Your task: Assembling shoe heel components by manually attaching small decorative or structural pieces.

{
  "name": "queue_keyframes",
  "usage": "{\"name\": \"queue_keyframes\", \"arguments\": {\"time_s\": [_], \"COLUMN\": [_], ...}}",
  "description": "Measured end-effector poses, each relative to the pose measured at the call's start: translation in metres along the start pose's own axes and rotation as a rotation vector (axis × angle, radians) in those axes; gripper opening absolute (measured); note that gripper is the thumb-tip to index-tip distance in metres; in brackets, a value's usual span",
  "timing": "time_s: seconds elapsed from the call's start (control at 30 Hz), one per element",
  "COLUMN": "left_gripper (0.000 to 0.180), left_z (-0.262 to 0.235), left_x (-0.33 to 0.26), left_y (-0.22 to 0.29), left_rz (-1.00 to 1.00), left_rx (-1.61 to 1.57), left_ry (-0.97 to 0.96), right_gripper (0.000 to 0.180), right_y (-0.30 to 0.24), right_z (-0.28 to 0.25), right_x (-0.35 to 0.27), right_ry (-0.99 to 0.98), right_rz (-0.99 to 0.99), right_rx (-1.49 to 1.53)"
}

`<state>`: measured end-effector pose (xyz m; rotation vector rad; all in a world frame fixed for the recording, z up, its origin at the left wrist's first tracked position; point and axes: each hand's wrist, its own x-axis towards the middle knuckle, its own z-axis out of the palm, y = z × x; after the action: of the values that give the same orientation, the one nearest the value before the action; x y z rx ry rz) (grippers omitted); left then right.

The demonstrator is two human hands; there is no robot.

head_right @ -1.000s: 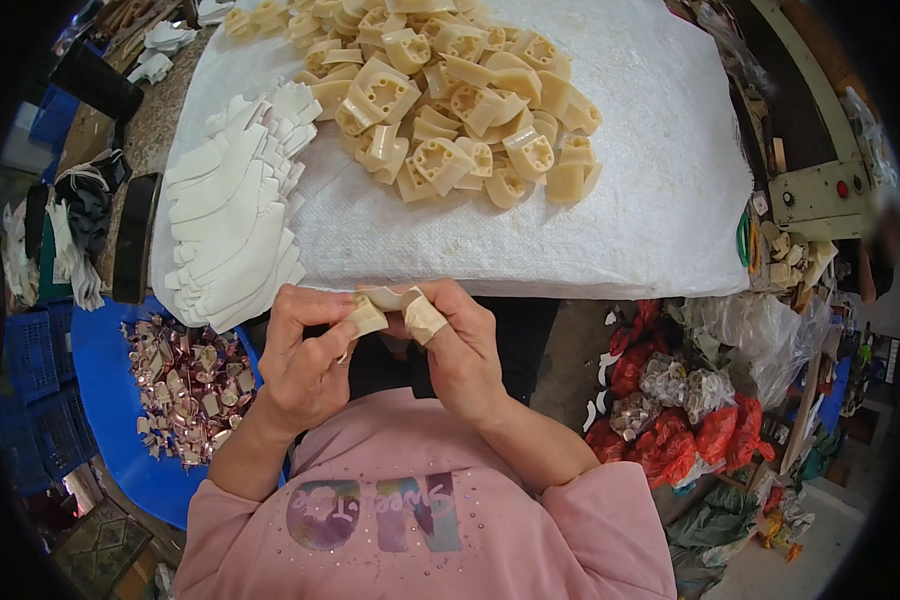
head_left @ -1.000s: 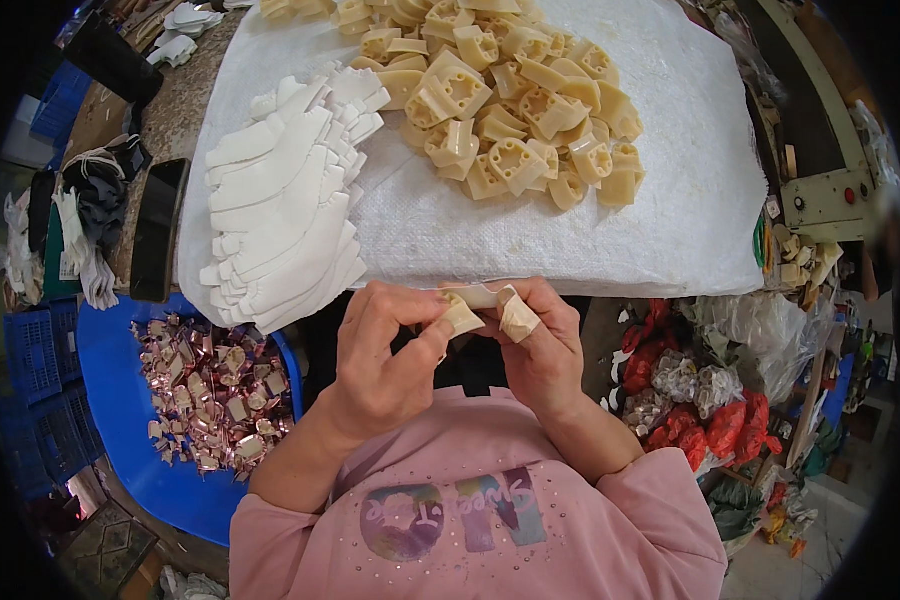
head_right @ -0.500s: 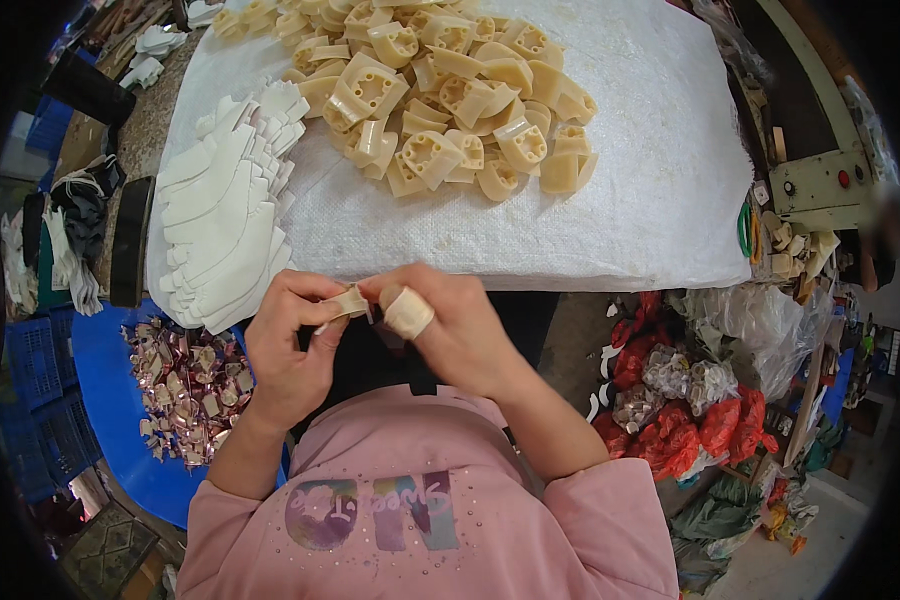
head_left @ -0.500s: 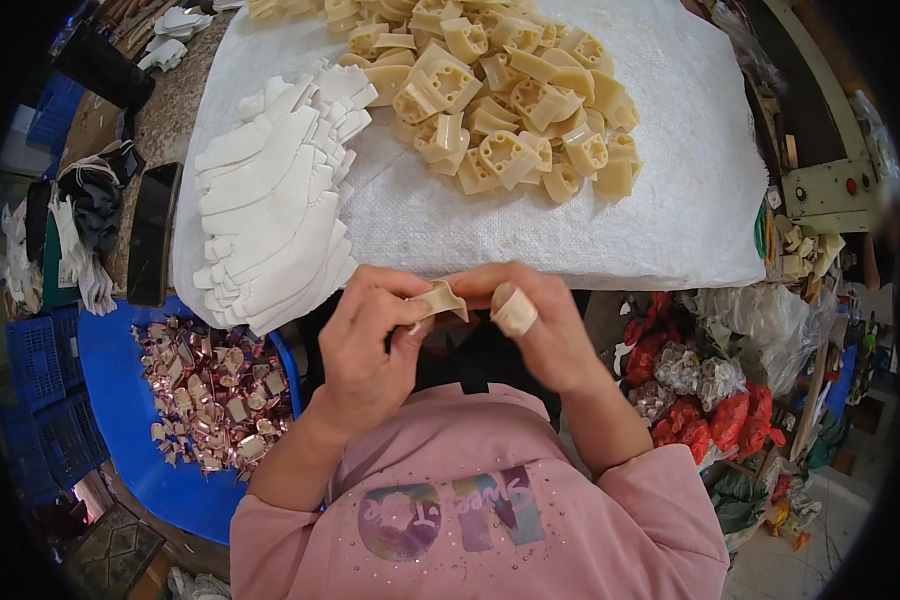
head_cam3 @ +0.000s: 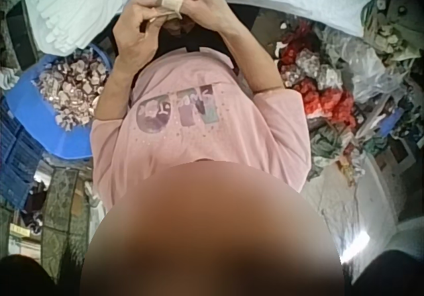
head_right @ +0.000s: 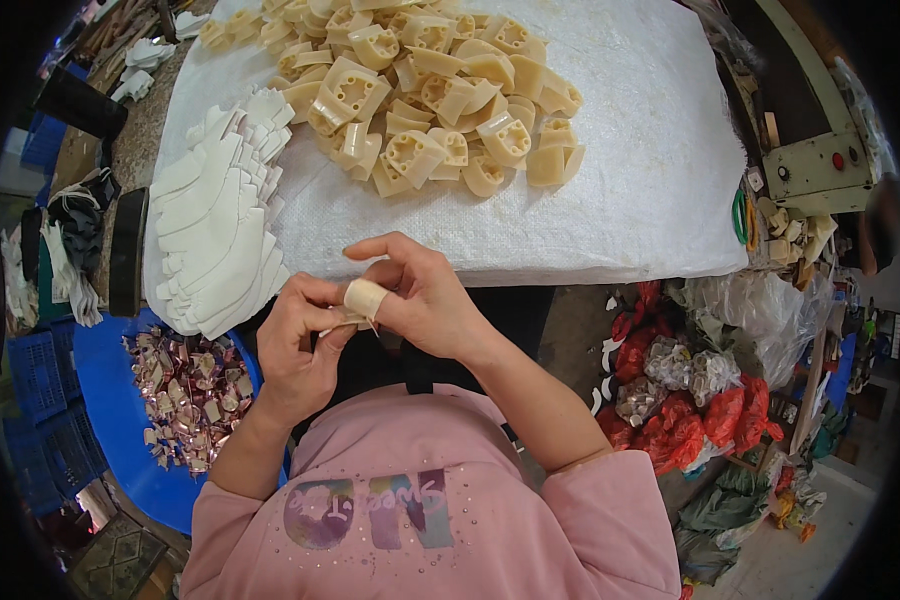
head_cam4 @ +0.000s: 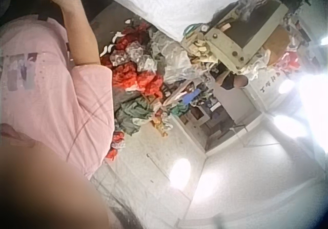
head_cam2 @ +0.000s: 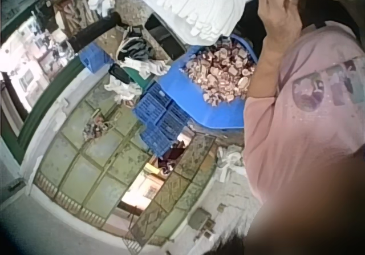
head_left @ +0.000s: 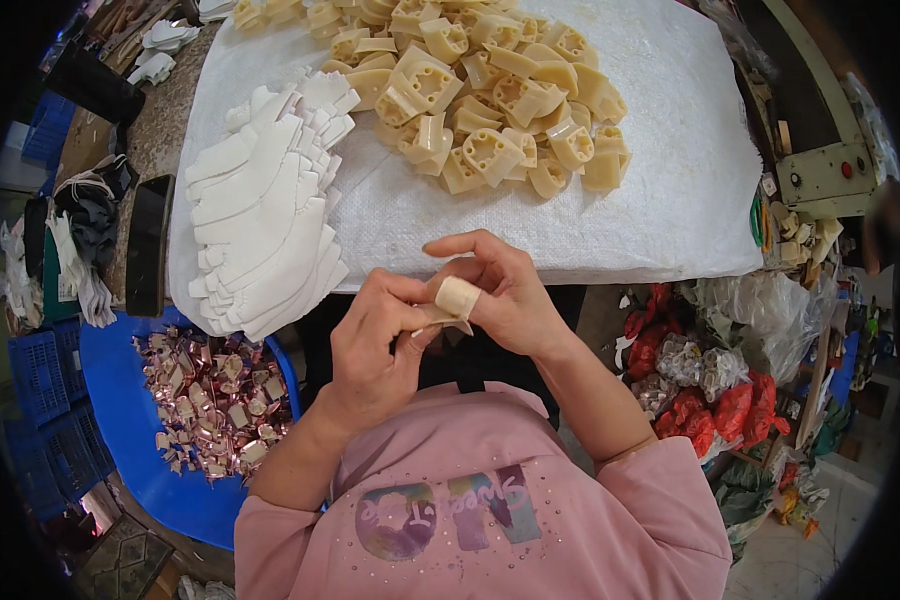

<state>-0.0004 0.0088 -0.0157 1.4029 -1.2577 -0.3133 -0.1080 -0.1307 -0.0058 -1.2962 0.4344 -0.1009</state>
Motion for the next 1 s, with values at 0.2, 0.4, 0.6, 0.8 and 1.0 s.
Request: {"name": "queue_keyframes", "arguments": {"time_s": [0.2, 0.4, 0.6, 0.8, 1.0], "left_gripper": [0.021, 0.013, 0.012, 0.014, 0.012], "left_z": [0.007, 0.016, 0.019, 0.020, 0.006], "left_x": [0.000, 0.002, 0.003, 0.002, 0.003], "left_y": [0.008, 0.008, 0.007, 0.004, 0.010], "left_rz": [-0.414, -0.440, -0.479, -0.365, -0.316], "left_rx": [-0.444, -0.555, -0.539, -0.337, -0.181], "left_ry": [0.288, 0.268, 0.281, 0.238, 0.129], "right_gripper": [0.031, 0.015, 0.019, 0.015, 0.026], "right_y": [0.013, 0.006, 0.014, 0.002, 0.009], "right_z": [0.001, 0.007, 0.006, 0.007, -0.004], "right_x": [-0.002, 0.002, 0.004, 0.001, -0.006], "right_ry": [0.103, 0.147, 0.192, 0.297, 0.044], "right_rz": [-0.342, -0.580, -0.528, -0.712, -0.488], "right_rx": [0.035, -0.431, -0.344, -0.773, 0.023]}}
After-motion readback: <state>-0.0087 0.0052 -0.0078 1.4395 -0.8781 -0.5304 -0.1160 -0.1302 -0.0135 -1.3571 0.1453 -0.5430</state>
